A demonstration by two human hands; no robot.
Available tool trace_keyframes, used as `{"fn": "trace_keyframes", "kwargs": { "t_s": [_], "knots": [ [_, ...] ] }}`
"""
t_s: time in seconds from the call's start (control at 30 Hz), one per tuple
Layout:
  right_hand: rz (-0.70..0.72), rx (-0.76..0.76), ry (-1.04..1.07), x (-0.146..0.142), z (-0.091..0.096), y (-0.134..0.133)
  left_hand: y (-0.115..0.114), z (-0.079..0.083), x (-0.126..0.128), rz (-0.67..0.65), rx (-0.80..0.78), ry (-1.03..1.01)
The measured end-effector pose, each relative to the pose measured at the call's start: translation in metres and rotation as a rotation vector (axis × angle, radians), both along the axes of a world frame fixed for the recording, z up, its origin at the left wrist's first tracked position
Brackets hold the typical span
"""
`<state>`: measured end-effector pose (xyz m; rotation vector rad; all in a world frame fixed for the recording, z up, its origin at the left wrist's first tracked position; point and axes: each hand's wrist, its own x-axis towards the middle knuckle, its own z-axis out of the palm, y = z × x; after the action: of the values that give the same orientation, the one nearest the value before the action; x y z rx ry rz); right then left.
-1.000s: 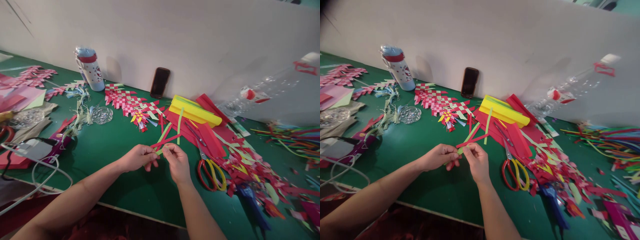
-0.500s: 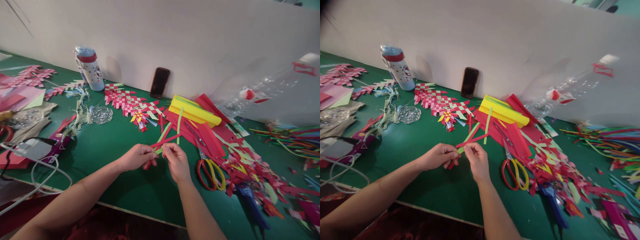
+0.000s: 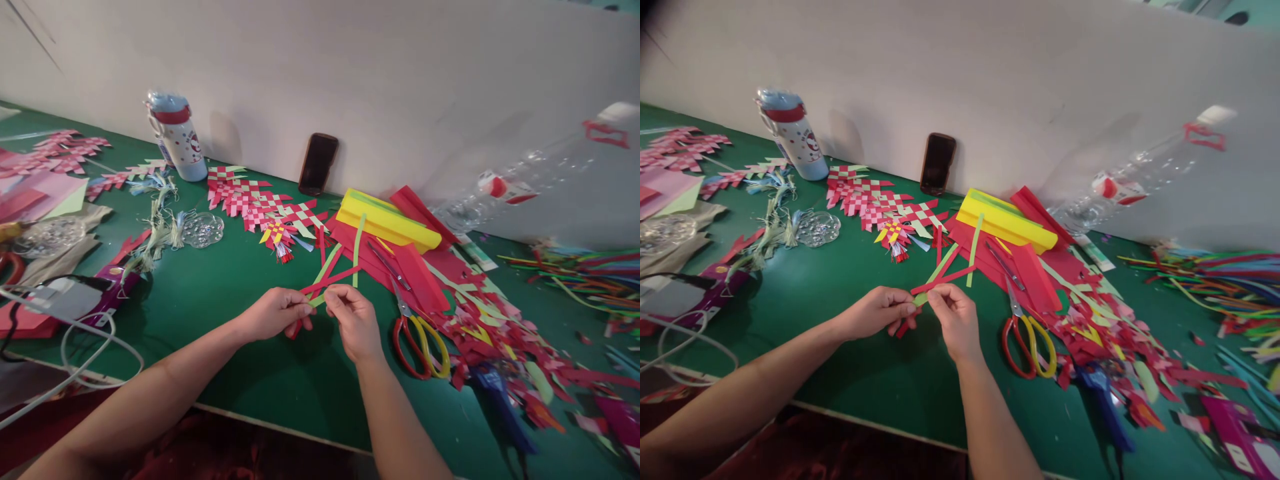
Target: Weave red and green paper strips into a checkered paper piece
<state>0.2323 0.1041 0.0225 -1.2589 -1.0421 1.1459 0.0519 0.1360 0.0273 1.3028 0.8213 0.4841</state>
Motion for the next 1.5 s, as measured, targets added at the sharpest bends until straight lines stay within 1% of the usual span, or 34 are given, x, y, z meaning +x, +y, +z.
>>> {"fn": "trace_keyframes", "kwargs": {
  "t_s": [0.13, 0.23, 0.33, 0.4, 0.5, 0.53, 0.6, 0.67, 0.73, 0.87, 0.93, 1.1, 1.27, 1.5],
  "knots": [
    [-0.06, 0.013, 0.041, 0.002, -0.002, 0.001, 0.001, 0.003, 0.0, 0.034, -0.094, -0.051],
    [-0.045, -0.001, 0.099, 0.004, 0.001, 0.001, 0.001, 0.007, -0.002, 0.025, -0.207, -0.114],
    [0.046, -0.029, 0.162, 0.006, 0.008, -0.002, 0.003, 0.011, -0.006, -0.042, -0.364, -0.198],
    [0.165, -0.049, 0.212, 0.005, 0.012, -0.005, 0.004, 0.013, -0.009, -0.08, -0.455, -0.244],
    [0.377, -0.059, 0.252, 0.002, 0.012, -0.008, 0.005, 0.015, -0.012, -0.122, -0.548, -0.276],
    [0.413, -0.045, 0.241, 0.001, 0.011, -0.009, 0.005, 0.015, -0.012, -0.138, -0.569, -0.277],
    [0.397, 0.002, 0.201, -0.002, 0.01, -0.009, 0.005, 0.015, -0.012, -0.167, -0.594, -0.273],
    [0.316, 0.027, 0.193, -0.004, 0.009, -0.008, 0.004, 0.014, -0.01, -0.175, -0.589, -0.271],
    [0.236, 0.013, 0.213, -0.005, 0.009, -0.007, 0.003, 0.012, -0.008, -0.145, -0.556, -0.276],
    [0.126, -0.035, 0.239, -0.003, 0.01, -0.004, 0.003, 0.008, -0.007, 0.009, -0.424, -0.291],
    [0.07, -0.057, 0.246, -0.003, 0.008, -0.002, 0.003, 0.007, -0.006, 0.056, -0.363, -0.283],
    [-0.053, -0.097, 0.256, -0.005, 0.004, 0.001, -0.001, 0.008, -0.002, 0.076, -0.238, -0.238],
    [-0.119, -0.101, 0.271, -0.006, 0.006, 0.002, -0.004, 0.006, 0.001, 0.123, -0.132, -0.181],
    [-0.111, -0.102, 0.268, -0.007, 0.006, 0.002, -0.004, 0.004, 0.002, 0.157, -0.104, -0.159]
  ]
}}
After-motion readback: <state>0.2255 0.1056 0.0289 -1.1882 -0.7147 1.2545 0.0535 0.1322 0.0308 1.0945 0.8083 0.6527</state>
